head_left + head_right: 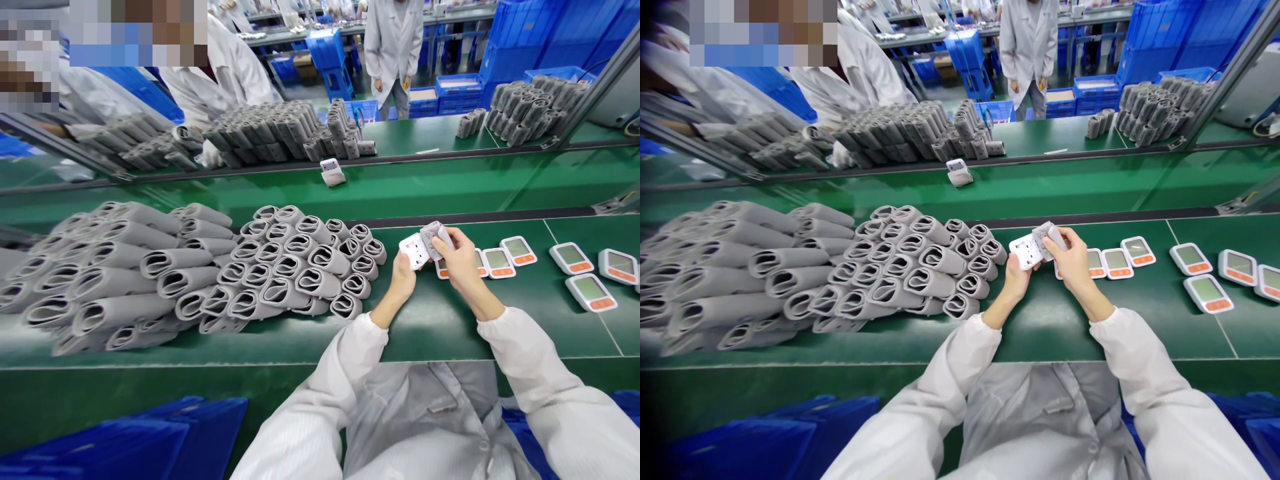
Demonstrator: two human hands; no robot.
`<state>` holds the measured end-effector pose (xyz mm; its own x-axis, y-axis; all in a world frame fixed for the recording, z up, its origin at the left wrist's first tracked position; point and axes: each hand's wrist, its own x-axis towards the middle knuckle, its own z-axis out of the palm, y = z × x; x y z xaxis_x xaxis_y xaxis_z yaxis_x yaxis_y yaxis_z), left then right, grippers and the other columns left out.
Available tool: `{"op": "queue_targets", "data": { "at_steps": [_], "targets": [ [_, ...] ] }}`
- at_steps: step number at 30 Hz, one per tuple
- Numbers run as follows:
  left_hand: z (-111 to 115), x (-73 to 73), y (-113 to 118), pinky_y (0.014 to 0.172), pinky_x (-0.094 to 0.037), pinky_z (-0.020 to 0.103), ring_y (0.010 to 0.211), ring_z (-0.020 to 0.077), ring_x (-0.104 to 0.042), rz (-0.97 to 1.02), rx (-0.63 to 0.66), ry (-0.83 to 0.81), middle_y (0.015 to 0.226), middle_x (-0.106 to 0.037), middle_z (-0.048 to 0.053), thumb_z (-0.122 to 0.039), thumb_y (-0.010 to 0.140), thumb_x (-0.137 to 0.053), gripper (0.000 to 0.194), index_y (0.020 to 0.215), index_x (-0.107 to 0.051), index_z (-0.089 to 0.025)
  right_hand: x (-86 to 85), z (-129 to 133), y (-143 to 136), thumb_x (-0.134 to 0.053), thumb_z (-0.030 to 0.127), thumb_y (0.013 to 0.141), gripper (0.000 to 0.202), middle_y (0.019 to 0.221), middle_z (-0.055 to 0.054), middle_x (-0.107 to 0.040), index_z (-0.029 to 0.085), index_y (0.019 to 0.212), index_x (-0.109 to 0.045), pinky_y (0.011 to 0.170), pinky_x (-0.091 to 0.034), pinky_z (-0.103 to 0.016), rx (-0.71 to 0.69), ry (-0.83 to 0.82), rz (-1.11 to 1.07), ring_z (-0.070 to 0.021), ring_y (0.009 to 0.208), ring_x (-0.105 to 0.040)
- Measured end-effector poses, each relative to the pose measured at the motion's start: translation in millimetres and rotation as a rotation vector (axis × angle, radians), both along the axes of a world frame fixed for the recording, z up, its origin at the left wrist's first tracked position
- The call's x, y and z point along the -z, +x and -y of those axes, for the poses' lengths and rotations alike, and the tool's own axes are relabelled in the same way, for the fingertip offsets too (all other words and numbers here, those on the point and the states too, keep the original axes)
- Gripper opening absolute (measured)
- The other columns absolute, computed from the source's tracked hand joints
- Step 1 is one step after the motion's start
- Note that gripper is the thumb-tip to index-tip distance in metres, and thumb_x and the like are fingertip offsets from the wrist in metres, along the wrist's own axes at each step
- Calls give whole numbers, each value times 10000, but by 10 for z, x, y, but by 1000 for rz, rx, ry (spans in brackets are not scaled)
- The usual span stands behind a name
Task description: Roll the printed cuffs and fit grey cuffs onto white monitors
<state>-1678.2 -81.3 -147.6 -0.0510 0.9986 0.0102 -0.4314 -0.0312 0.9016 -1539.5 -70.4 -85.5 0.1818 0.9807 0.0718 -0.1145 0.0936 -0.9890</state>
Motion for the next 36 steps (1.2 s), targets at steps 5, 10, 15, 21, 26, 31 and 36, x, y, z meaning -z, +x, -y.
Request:
{"op": "queue_targets", "data": {
  "at_steps": [5,10,15,21,26,31,36],
  "targets": [
    [41,-123,13,682,-518,332,833,240,-726,24,-16,15,1103,-801,111,-977,865,-650,965,1449,-667,-209,35,-11,3,-923,623,754,555,1058,-65,-808,227,1106,-758,774,-625,-394,8,12,35,-261,933,-728],
    [1,-293,-13,511,-402,304,554,194,-612,164,161,-233,823,-720,77,-946,1015,-256,948,1339,-665,-154,65,-34,35,-931,580,756,530,1092,-68,-823,214,1108,-779,961,-610,-434,17,15,46,-268,1008,-745],
    [-52,-413,-66,459,-365,284,462,185,-582,170,228,-309,756,-693,65,-877,1062,-227,878,1281,-631,-130,68,-88,152,-923,596,778,560,1146,-83,-838,207,1163,-805,1003,-602,-477,-23,1,72,-291,1042,-756],
    [-25,-522,-125,492,-396,265,571,199,-640,204,317,-333,807,-702,99,-609,1125,-266,622,1147,-664,-133,118,-138,235,-914,619,826,698,1476,-112,-791,247,1403,-788,1255,-510,-580,-242,-65,111,-344,1364,-729],
    [-17,-528,-120,488,-365,237,557,161,-595,204,315,-345,799,-675,60,-618,1127,-369,549,1152,-663,-155,203,-159,213,-920,622,816,699,1422,-124,-811,236,1380,-776,1230,-542,-594,-264,-11,130,-346,1312,-758],
    [-31,-462,-149,436,-297,229,447,136,-514,175,302,-402,718,-631,16,-856,1068,-330,727,1104,-622,-191,159,-139,262,-916,582,839,622,1407,-102,-813,252,1351,-793,1238,-521,-574,-184,78,181,-340,1305,-742],
    [-18,-434,-187,423,-279,234,420,142,-514,171,376,-463,715,-665,55,-801,1086,-211,766,1044,-649,-174,71,-64,304,-875,402,887,484,1333,-81,-833,288,1354,-817,1175,-556,-547,-231,259,366,-323,1235,-752]
  ]
}}
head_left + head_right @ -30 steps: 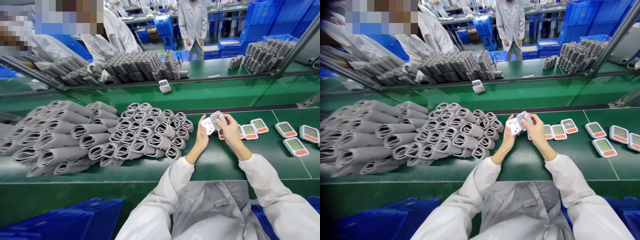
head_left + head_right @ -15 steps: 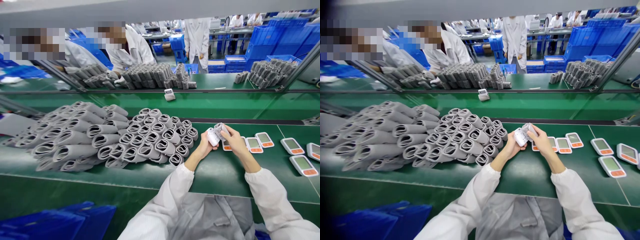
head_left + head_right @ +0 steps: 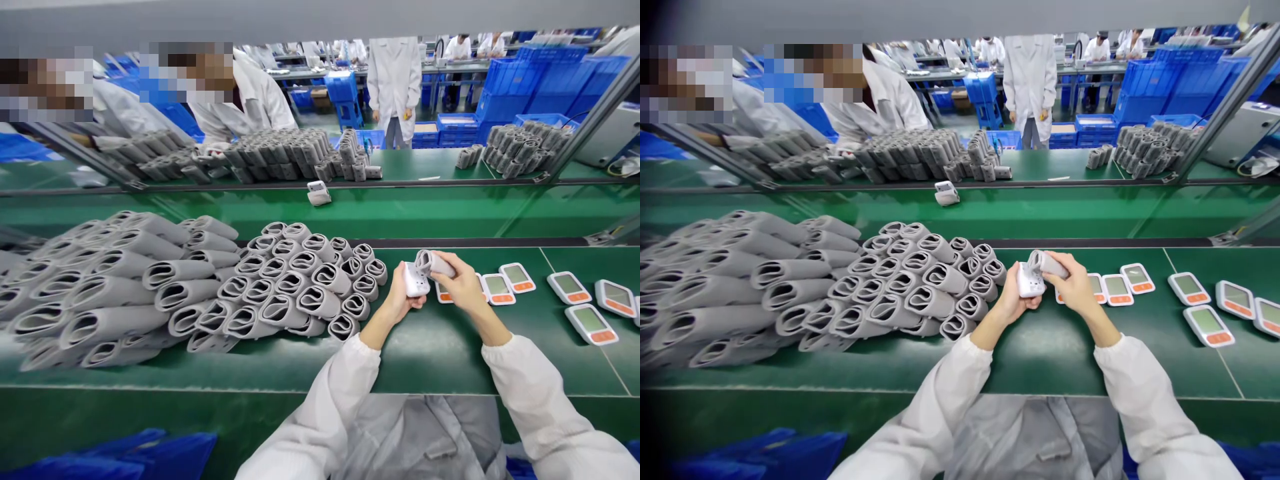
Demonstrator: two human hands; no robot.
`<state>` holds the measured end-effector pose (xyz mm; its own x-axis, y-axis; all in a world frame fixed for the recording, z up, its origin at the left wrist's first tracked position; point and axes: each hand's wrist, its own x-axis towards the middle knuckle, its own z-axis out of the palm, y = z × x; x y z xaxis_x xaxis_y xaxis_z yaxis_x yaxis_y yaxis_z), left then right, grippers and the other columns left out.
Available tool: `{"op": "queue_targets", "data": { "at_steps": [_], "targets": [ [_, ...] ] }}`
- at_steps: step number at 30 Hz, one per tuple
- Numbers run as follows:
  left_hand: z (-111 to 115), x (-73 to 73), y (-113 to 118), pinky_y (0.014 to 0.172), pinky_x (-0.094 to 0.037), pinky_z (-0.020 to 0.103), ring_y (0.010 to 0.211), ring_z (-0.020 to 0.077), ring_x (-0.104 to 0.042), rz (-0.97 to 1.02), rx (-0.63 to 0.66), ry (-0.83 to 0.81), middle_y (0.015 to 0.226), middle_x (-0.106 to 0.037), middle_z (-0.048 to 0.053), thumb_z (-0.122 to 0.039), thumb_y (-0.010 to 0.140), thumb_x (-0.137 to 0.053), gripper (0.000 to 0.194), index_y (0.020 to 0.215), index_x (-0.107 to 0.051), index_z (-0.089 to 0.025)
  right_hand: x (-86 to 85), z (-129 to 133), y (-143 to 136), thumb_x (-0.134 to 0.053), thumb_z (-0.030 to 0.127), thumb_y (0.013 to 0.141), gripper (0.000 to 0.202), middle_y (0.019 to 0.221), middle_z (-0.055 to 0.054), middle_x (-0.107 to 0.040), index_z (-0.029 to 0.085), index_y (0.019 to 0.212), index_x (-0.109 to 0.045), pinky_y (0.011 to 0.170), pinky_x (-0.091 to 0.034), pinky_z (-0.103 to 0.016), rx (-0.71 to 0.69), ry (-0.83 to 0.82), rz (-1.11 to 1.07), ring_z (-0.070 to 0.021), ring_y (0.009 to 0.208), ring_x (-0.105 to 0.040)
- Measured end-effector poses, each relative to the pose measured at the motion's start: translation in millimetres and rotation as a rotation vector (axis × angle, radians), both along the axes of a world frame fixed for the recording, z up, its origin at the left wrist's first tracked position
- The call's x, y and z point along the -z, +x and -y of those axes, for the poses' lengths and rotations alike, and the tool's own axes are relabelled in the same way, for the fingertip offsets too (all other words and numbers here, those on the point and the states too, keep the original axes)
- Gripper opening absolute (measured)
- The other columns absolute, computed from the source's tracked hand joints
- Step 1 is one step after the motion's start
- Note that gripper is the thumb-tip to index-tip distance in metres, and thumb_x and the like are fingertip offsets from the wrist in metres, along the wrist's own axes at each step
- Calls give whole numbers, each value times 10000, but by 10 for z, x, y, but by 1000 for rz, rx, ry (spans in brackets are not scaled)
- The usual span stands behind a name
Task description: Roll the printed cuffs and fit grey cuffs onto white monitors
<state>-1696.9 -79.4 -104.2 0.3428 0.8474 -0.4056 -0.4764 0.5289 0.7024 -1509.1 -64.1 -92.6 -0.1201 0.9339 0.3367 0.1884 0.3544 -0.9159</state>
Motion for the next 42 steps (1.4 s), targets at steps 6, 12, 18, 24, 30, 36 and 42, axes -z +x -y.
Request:
{"op": "queue_targets", "data": {
  "at_steps": [6,12,18,24,30,36,42],
  "targets": [
    [54,-27,33,445,-244,215,438,116,-473,6,-1,22,662,-612,15,-908,1009,-395,775,1002,-644,-174,30,70,-21,-766,231,896,470,1293,-80,-849,335,1352,-818,1062,-604,-550,-167,202,134,-322,1167,-740],
    [42,12,38,442,-210,221,407,111,-409,-33,-6,19,577,-544,-9,-930,992,-378,792,919,-631,-183,50,41,-2,-731,171,873,514,1270,-83,-858,338,1354,-805,1019,-628,-563,-137,292,174,-328,1135,-752],
    [16,64,43,439,-203,216,409,110,-405,-42,-54,27,581,-543,-13,-895,989,-400,737,929,-619,-194,130,44,-12,-741,185,898,491,1267,-82,-859,334,1363,-793,972,-636,-528,-123,301,173,-316,1096,-756],
    [29,54,41,441,-230,205,418,115,-446,-39,-103,94,707,-645,-23,-864,970,-547,750,1385,-589,-241,183,19,6,-735,146,868,539,1305,-64,-860,347,1365,-790,984,-616,-538,-131,321,175,-307,1076,-744],
    [10,98,48,436,-215,192,445,135,-522,-69,-117,161,752,-689,6,-862,936,-621,890,1559,-492,-240,222,14,0,-716,123,850,580,1303,-61,-857,350,1380,-781,995,-606,-542,-123,327,163,-307,1088,-735],
    [-15,129,44,431,-200,191,426,132,-513,-88,-133,200,754,-694,4,-861,923,-619,921,1571,-466,-224,240,22,-18,-725,165,881,524,1291,-80,-851,326,1376,-790,1012,-608,-529,-98,296,148,-306,1116,-731],
    [-36,142,62,421,-247,183,437,115,-544,-103,-138,194,792,-688,-14,-761,876,-734,925,1574,-465,-217,253,-2,-16,-805,296,898,574,1286,-126,-827,261,1468,-751,1024,-624,-487,-49,171,120,-290,1116,-764]
  ]
}}
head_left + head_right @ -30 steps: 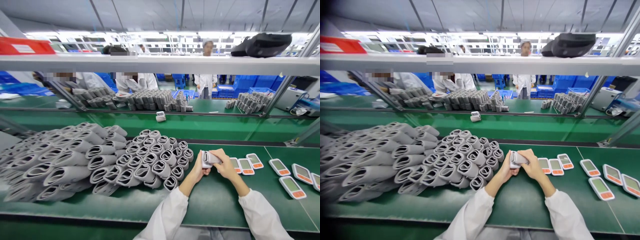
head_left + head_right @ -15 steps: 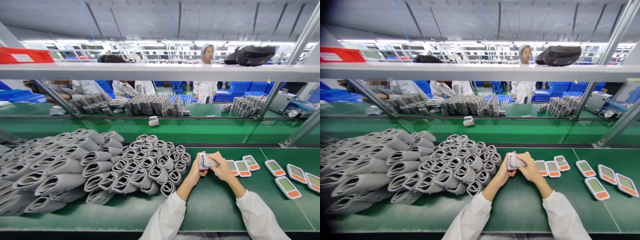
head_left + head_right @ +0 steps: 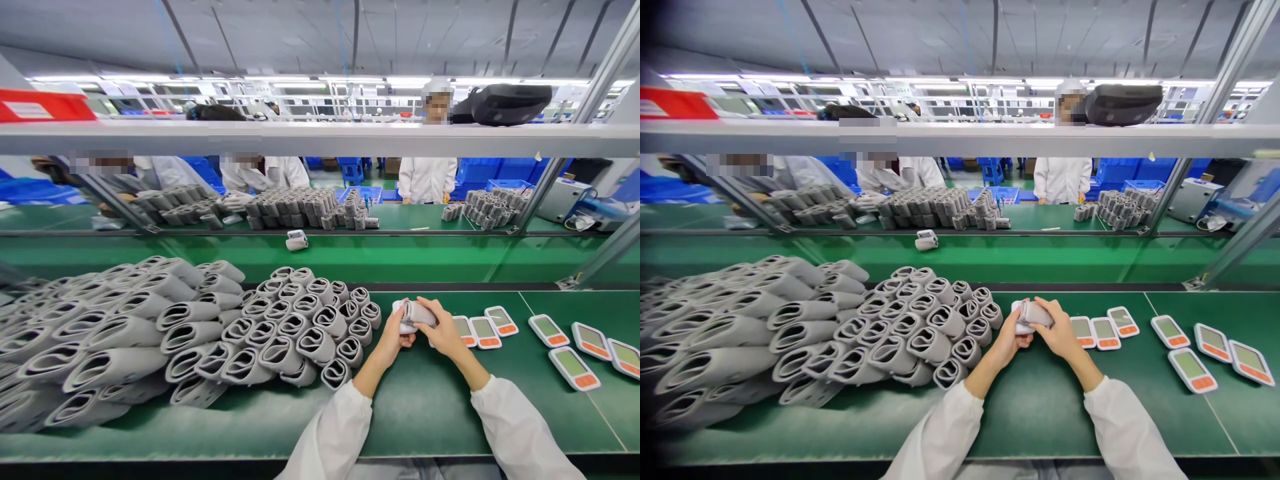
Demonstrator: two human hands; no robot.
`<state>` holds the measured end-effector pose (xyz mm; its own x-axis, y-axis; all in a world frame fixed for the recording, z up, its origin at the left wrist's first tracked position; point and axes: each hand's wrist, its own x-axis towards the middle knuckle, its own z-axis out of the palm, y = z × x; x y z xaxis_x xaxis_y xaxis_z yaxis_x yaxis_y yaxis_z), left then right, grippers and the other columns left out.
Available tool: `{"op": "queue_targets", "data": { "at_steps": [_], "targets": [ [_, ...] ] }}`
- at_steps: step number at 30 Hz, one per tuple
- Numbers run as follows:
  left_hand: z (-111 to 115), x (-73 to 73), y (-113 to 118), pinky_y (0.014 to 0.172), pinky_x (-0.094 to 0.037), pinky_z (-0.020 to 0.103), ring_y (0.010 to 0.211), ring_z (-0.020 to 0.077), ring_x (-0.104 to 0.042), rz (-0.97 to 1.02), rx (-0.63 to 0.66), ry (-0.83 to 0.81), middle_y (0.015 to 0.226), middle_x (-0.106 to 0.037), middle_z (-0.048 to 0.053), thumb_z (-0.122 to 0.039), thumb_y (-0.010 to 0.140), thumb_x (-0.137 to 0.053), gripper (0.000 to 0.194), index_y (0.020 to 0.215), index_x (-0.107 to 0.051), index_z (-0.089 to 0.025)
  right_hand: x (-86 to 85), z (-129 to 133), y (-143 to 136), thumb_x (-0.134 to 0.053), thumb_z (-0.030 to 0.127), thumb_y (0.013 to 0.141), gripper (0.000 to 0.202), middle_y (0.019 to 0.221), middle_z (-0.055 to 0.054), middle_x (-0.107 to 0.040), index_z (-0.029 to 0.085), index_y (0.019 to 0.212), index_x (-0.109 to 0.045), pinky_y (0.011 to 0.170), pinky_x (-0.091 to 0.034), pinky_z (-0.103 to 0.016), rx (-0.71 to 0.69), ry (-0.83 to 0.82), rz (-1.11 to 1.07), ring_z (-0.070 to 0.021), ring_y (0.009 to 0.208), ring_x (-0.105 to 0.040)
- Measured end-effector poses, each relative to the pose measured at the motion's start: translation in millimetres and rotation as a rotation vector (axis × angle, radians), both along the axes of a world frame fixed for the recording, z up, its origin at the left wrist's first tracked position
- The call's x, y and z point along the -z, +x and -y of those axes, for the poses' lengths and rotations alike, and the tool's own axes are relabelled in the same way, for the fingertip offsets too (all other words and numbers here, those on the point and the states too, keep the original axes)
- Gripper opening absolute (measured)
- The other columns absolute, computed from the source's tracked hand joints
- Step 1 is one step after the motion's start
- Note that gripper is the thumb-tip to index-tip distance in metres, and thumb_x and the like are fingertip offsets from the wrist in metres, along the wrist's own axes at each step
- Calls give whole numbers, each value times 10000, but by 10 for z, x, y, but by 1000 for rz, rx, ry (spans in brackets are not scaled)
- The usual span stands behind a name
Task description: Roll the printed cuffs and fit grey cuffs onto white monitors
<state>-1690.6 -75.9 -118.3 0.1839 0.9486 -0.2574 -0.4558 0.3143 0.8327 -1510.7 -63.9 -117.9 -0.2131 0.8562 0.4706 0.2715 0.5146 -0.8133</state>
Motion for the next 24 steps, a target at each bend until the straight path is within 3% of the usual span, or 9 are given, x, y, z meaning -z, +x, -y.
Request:
{"op": "queue_targets", "data": {
  "at_steps": [6,9,12,15,18,24],
  "targets": [
    [-45,-10,-28,401,-196,168,391,100,-487,-52,-38,-37,705,-632,-52,-725,923,-716,794,1492,-495,-216,-5,-21,-61,-907,416,821,588,1365,-143,-823,248,1377,-815,1168,-563,-543,0,-149,-68,-342,1248,-767],
    [-17,-49,-34,392,-204,196,382,105,-471,-26,52,-100,711,-664,25,-756,1021,-501,676,1243,-629,-130,11,-56,-74,-901,480,830,563,1327,-129,-841,231,1330,-834,1149,-566,-527,28,-258,-163,-337,1212,-773],
    [26,-93,-20,392,-240,230,395,127,-502,28,135,-159,783,-721,113,-673,1089,-317,661,1068,-667,-113,54,-110,-77,-819,609,901,587,1324,-116,-842,206,1328,-821,1107,-579,-475,63,-371,-298,-311,1202,-764],
    [65,-144,0,406,-269,231,419,129,-527,69,159,-189,829,-738,120,-569,1126,-272,603,1062,-673,-122,61,-133,-91,-826,688,874,654,1240,-103,-854,196,1304,-820,990,-604,-412,57,-470,-423,-277,1091,-772],
    [94,-196,10,404,-256,220,428,122,-536,81,175,-210,839,-737,119,-561,1146,-268,604,1054,-672,-122,-5,-107,-118,-891,682,810,667,1167,-101,-857,194,1261,-832,898,-605,-378,37,-536,-511,-252,989,-766],
    [81,-228,-3,385,-215,208,402,121,-526,67,145,-226,786,-722,114,-609,1153,-269,647,1053,-678,-117,-87,-88,-127,-947,629,766,602,1108,-84,-858,204,1180,-846,894,-587,-361,6,-569,-572,-236,969,-752]
  ]
}}
